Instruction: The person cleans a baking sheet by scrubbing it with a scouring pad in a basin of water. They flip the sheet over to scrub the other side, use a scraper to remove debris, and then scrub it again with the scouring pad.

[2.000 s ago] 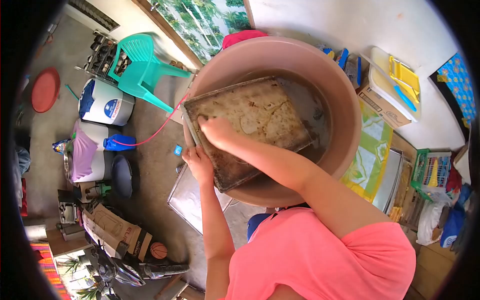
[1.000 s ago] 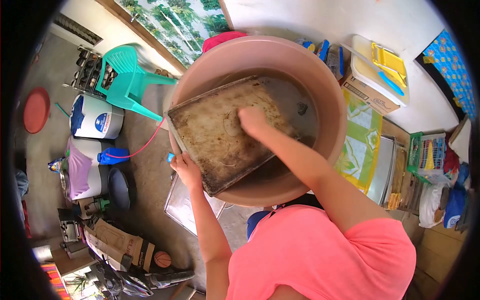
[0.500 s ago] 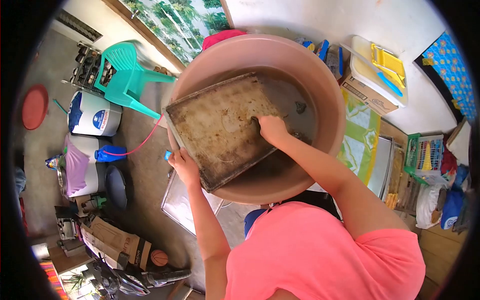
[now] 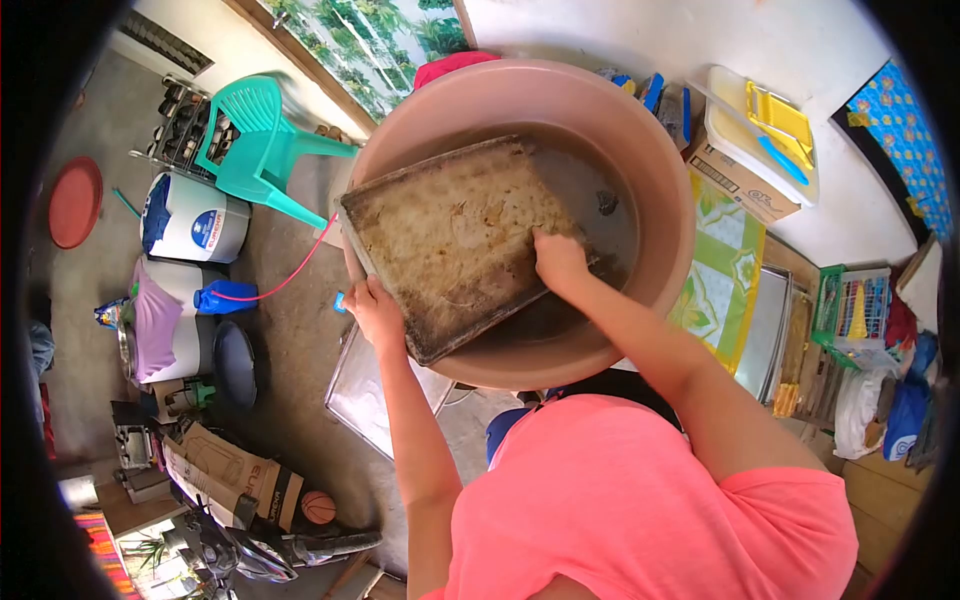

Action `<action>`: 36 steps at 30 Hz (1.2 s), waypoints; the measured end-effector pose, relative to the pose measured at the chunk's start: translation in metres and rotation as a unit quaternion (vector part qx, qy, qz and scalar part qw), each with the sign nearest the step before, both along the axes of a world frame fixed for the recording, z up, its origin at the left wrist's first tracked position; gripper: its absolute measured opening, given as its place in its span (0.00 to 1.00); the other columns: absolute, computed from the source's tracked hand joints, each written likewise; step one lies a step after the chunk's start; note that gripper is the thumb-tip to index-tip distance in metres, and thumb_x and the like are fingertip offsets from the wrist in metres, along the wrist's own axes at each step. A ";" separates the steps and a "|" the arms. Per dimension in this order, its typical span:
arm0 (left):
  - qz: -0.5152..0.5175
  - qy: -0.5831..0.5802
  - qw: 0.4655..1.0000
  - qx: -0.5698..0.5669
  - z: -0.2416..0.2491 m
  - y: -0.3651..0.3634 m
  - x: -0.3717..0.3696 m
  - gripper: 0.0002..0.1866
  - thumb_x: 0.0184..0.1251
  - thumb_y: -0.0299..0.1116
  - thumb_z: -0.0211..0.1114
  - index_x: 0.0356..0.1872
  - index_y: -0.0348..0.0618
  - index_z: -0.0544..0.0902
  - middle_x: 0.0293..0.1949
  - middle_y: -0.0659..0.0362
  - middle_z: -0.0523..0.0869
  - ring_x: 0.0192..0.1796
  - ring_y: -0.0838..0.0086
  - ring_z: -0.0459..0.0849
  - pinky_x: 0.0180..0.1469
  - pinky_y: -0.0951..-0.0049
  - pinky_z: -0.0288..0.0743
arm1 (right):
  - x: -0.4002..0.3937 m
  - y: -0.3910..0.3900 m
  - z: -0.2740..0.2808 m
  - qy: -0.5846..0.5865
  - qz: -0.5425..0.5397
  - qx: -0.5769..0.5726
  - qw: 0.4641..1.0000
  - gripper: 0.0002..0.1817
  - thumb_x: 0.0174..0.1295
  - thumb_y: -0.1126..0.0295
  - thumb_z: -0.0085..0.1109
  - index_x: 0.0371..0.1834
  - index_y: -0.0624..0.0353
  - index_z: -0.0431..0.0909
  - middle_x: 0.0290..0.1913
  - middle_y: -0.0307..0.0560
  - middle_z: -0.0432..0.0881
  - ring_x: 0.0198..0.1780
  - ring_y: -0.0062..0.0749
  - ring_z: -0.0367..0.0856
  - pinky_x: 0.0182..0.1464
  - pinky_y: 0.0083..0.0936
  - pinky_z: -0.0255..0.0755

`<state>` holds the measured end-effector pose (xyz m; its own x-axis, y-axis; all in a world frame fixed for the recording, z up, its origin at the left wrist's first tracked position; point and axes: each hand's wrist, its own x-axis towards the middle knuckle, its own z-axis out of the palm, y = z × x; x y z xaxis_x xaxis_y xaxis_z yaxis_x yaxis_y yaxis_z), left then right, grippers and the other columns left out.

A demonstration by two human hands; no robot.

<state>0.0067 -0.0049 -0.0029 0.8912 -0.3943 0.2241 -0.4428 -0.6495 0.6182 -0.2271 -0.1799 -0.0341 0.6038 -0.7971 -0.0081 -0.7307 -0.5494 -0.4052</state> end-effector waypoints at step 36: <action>-0.079 -0.012 0.997 0.015 -0.009 0.002 0.014 0.20 0.73 0.42 0.52 0.47 0.30 0.78 0.53 0.34 0.70 0.54 0.45 0.69 0.51 0.55 0.68 | -0.024 0.005 0.008 0.092 -0.111 0.052 0.988 0.10 0.55 0.72 0.55 0.36 0.60 0.85 0.39 0.57 0.85 0.42 0.48 0.86 0.44 0.39 0.80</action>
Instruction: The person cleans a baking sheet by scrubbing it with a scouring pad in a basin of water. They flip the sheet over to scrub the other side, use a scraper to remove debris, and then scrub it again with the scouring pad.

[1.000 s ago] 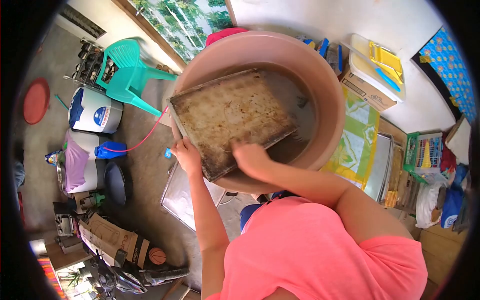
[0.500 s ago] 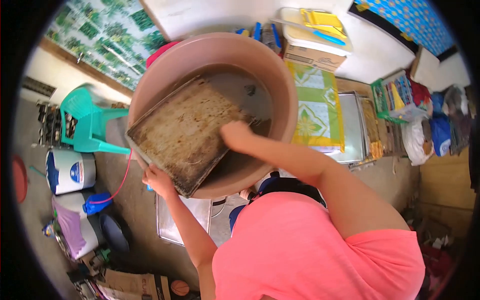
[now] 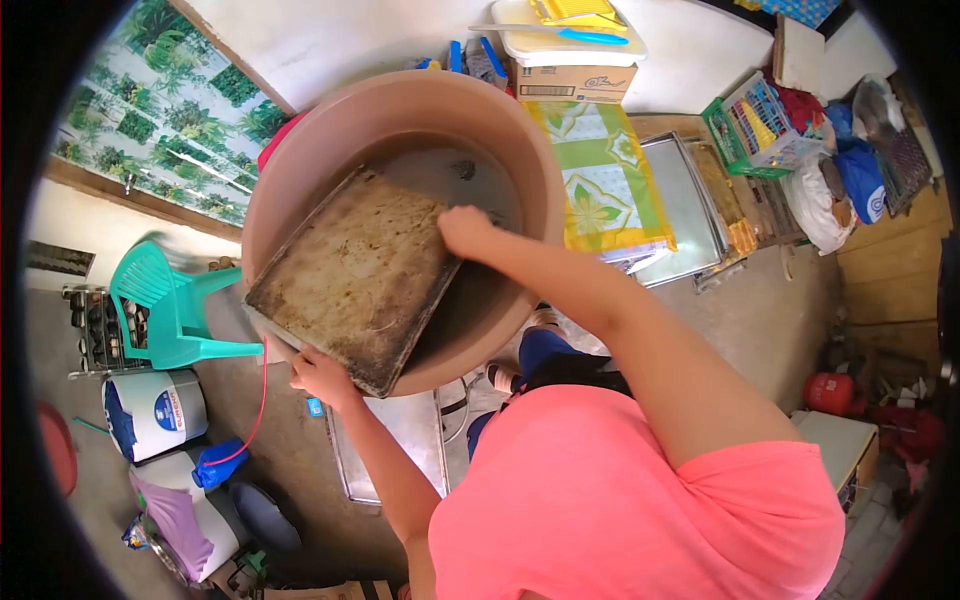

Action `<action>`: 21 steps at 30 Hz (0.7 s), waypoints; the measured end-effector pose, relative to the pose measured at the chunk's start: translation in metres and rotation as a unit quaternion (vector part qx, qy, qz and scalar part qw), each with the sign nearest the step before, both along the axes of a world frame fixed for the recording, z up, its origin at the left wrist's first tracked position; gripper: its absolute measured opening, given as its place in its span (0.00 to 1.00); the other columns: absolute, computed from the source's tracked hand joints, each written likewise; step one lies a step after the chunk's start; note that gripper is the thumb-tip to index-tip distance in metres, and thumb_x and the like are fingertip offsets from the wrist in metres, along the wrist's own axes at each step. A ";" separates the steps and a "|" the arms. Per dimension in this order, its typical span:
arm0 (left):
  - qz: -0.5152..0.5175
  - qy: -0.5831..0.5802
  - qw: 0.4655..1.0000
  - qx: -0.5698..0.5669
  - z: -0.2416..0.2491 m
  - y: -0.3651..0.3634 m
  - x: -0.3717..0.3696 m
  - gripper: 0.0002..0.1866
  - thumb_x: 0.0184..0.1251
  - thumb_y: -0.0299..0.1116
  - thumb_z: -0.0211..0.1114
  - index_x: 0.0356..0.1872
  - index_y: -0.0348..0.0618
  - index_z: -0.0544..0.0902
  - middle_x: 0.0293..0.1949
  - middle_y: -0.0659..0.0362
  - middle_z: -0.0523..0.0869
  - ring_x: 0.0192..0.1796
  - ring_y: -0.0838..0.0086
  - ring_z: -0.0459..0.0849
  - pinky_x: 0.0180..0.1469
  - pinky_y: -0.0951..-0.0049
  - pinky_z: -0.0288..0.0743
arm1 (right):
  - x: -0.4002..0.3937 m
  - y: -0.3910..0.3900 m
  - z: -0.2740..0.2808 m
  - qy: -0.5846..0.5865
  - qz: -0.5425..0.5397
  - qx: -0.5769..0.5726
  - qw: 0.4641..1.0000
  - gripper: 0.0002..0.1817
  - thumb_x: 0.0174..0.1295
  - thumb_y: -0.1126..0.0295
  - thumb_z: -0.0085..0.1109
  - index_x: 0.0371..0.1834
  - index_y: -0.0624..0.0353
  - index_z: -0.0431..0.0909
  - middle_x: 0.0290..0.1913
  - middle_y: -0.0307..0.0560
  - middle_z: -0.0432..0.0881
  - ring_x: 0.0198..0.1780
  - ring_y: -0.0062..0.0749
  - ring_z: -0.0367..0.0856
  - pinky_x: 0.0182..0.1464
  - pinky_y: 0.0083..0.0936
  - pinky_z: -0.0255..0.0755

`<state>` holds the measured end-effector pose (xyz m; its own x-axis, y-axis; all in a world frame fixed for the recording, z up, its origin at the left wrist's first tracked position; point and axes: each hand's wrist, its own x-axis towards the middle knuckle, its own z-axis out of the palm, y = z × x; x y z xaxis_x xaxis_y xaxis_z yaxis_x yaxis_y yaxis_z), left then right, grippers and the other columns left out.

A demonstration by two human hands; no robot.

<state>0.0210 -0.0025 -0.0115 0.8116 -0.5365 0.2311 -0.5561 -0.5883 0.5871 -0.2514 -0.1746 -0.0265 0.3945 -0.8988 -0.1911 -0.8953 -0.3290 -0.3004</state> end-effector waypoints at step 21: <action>0.005 -0.015 0.998 -0.059 0.002 0.005 -0.011 0.14 0.72 0.37 0.56 0.43 0.33 0.78 0.54 0.36 0.69 0.52 0.45 0.71 0.51 0.55 0.69 | -0.038 -0.094 -0.002 -0.165 -0.054 -0.047 0.984 0.23 0.54 0.70 0.63 0.52 0.65 0.71 0.39 0.61 0.83 0.44 0.51 0.84 0.43 0.42 0.78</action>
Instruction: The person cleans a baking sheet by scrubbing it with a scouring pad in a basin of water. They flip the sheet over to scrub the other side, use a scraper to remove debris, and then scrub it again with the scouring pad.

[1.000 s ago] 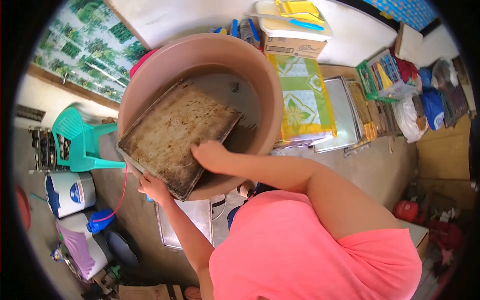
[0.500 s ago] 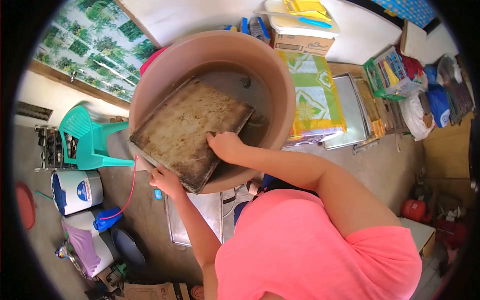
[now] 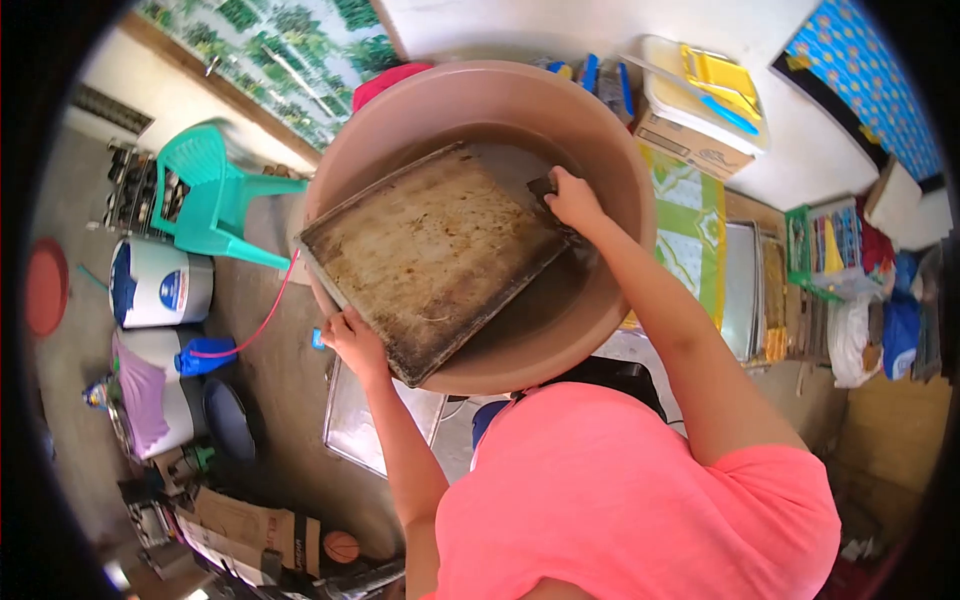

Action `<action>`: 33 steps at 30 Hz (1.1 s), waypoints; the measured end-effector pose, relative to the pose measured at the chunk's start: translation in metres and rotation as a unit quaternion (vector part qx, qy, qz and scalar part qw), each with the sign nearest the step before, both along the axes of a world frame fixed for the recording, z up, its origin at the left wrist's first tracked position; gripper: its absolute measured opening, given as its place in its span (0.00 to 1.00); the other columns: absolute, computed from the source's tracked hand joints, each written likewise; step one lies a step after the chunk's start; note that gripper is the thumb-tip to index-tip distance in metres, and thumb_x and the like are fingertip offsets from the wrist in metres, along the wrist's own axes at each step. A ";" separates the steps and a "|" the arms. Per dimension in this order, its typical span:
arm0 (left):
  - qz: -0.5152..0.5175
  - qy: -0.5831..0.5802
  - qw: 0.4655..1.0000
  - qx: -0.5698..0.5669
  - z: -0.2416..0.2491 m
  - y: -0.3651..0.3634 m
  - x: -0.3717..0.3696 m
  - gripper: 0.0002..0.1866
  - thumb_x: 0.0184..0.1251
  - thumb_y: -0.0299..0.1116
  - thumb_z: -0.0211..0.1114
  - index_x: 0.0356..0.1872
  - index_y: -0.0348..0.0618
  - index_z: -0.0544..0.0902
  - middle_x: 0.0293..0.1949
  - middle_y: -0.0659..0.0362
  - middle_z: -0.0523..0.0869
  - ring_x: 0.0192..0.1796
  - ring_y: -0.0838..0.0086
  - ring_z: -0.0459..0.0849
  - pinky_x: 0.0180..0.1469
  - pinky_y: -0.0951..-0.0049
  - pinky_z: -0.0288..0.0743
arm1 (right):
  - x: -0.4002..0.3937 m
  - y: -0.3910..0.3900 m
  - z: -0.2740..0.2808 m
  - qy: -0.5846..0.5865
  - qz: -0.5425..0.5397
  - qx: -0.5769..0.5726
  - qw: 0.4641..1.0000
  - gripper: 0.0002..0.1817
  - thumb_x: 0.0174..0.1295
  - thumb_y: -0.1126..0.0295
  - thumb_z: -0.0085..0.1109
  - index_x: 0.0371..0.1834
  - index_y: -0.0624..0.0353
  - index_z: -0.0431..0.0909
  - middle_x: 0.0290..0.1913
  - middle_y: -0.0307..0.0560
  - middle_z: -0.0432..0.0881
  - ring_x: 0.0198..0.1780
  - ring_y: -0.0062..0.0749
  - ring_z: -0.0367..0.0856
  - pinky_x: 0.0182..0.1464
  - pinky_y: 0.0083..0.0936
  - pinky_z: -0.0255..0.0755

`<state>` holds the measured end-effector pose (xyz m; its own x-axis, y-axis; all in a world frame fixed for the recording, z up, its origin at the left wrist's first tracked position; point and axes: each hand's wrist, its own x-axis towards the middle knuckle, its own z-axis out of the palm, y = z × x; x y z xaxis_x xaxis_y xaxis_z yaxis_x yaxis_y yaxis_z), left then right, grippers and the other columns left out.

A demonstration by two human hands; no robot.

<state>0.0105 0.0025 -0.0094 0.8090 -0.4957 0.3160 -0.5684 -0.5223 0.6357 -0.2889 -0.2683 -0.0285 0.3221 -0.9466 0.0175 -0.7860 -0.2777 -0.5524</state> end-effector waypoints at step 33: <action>0.047 0.061 0.997 -0.031 0.014 -0.003 -0.013 0.14 0.72 0.39 0.57 0.40 0.36 0.79 0.55 0.37 0.69 0.54 0.45 0.73 0.53 0.56 0.70 | 0.104 0.042 0.011 -0.018 0.307 -0.013 0.951 0.29 0.47 0.58 0.74 0.55 0.28 0.76 0.53 0.60 0.66 0.56 0.58 0.66 0.58 0.46 0.64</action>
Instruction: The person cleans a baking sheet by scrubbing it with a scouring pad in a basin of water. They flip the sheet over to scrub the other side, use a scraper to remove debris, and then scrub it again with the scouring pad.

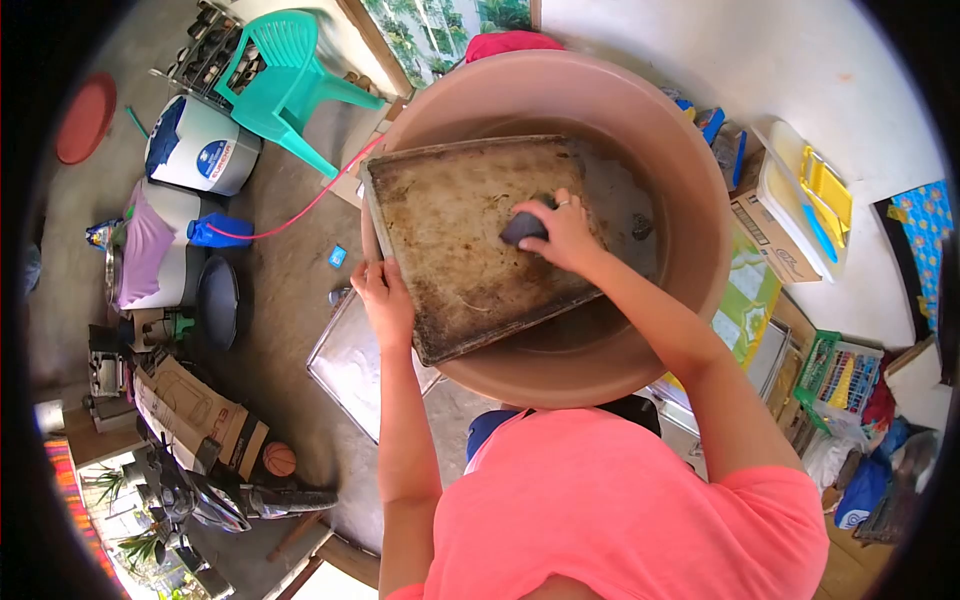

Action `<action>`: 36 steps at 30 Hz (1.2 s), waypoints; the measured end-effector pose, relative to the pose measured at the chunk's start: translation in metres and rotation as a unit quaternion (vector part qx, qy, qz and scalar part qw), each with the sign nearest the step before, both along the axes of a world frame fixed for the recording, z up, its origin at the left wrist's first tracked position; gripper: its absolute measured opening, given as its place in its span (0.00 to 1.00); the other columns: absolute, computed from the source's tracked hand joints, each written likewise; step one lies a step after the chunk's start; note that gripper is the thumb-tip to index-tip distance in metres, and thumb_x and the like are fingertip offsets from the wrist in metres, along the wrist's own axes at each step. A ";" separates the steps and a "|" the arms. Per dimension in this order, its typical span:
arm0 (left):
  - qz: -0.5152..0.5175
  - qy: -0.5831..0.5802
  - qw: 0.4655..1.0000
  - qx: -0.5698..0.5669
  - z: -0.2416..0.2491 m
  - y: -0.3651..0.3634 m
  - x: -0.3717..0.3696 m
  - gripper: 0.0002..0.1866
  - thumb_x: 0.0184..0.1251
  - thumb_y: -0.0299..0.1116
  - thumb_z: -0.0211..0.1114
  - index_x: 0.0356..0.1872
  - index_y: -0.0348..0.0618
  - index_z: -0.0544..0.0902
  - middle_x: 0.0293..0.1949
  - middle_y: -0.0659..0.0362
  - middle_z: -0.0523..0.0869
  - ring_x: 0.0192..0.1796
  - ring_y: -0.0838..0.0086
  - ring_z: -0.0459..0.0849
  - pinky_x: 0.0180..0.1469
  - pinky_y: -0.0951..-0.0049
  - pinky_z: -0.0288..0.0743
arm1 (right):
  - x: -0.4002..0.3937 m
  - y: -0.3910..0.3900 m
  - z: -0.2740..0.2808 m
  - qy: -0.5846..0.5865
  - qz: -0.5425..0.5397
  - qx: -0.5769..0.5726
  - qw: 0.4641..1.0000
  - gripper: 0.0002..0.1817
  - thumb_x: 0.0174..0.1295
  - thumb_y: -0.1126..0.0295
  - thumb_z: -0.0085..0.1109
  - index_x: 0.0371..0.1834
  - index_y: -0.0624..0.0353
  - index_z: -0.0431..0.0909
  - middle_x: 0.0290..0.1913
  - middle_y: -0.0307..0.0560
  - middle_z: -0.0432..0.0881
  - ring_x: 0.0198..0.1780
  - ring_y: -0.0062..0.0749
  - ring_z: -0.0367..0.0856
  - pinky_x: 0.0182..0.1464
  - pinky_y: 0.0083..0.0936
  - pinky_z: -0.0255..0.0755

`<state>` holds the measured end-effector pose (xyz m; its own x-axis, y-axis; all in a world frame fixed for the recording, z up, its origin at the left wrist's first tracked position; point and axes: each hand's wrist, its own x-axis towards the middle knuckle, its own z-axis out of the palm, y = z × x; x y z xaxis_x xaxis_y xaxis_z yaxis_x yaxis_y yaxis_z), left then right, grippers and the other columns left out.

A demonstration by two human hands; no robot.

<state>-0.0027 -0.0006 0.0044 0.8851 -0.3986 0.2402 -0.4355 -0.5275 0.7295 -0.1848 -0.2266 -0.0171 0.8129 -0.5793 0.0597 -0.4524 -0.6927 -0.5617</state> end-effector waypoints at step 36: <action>-0.004 0.008 1.000 -0.026 0.002 -0.001 0.004 0.14 0.69 0.37 0.58 0.37 0.34 0.81 0.55 0.34 0.70 0.59 0.44 0.69 0.58 0.55 0.66 | 0.024 0.079 0.038 -0.115 0.284 -0.033 0.951 0.24 0.45 0.49 0.71 0.49 0.29 0.79 0.46 0.53 0.70 0.50 0.53 0.69 0.52 0.45 0.63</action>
<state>0.0015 -0.0017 0.0065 0.8858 -0.3925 0.2474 -0.4279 -0.4852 0.7626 -0.1605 -0.1479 0.0213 0.9549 -0.0385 0.2945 0.1356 -0.8256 -0.5478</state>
